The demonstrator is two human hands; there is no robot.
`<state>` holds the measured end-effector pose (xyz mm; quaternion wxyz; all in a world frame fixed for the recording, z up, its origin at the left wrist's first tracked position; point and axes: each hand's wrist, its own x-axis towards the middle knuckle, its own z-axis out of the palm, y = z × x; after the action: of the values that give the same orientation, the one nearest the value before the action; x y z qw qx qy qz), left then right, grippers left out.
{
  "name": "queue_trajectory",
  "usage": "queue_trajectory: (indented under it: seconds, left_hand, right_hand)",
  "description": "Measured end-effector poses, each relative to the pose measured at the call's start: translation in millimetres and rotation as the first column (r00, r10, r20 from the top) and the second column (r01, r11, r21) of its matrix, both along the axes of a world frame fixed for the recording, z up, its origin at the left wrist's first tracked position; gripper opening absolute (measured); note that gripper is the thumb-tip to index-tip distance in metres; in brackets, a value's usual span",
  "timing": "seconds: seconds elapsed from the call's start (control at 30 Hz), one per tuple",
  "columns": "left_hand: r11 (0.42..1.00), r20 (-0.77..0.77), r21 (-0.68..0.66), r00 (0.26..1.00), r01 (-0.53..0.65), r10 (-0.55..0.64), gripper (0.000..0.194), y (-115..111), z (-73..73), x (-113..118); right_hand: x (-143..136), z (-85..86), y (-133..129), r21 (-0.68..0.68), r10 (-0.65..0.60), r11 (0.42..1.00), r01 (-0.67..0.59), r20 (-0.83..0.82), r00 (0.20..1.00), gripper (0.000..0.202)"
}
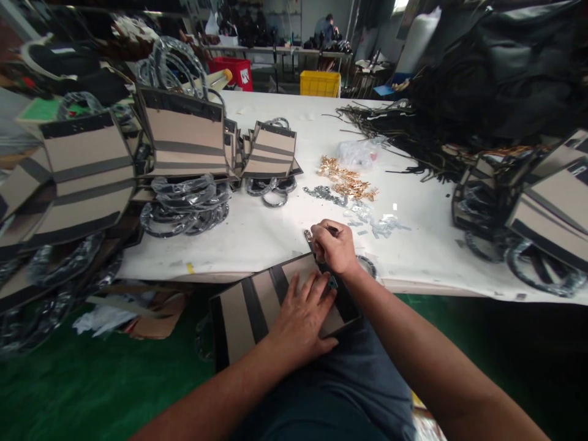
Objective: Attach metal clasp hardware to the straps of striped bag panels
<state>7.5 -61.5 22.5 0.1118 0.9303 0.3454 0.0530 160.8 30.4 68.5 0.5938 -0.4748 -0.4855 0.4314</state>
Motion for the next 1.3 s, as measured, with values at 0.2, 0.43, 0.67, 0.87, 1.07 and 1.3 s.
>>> queue_trajectory:
  seconds: [0.2,0.43,0.67,0.87,1.07,1.3]
  left_hand:
    - [0.999,-0.005,-0.014,0.999,0.050,-0.050,0.097,4,3.0,-2]
    - [0.999,0.008,0.002,0.998,0.054,-0.054,0.098,4,-1.7,-4]
    - [0.998,-0.017,-0.010,0.998,0.061,-0.062,0.099,6,3.4,-2]
    - [0.997,-0.014,0.004,0.997,0.077,-0.077,0.092,9,5.2,-1]
    - [0.997,0.004,-0.003,0.997,0.080,-0.080,0.090,13,4.1,0]
    - [0.997,0.014,-0.023,0.997,0.078,-0.078,0.089,11,2.1,0]
  right_hand:
    - [0,1.2,1,0.008,0.016,1.000,-0.016,0.015,1.000,0.040]
    - [1,-0.2,2,-0.010,0.027,1.000,-0.026,0.022,0.999,0.040]
    - [3,3.7,-3,0.008,0.015,1.000,-0.015,-0.033,0.999,0.041]
    - [31,-10.6,-26,-0.019,-0.099,0.995,0.101,-0.423,0.901,0.036]
    - [54,-25.7,-37,-0.202,-0.259,0.965,0.166,-0.662,0.703,0.033]
    - [55,-36.1,-34,-0.218,-0.329,0.944,0.247,-0.672,0.663,0.036]
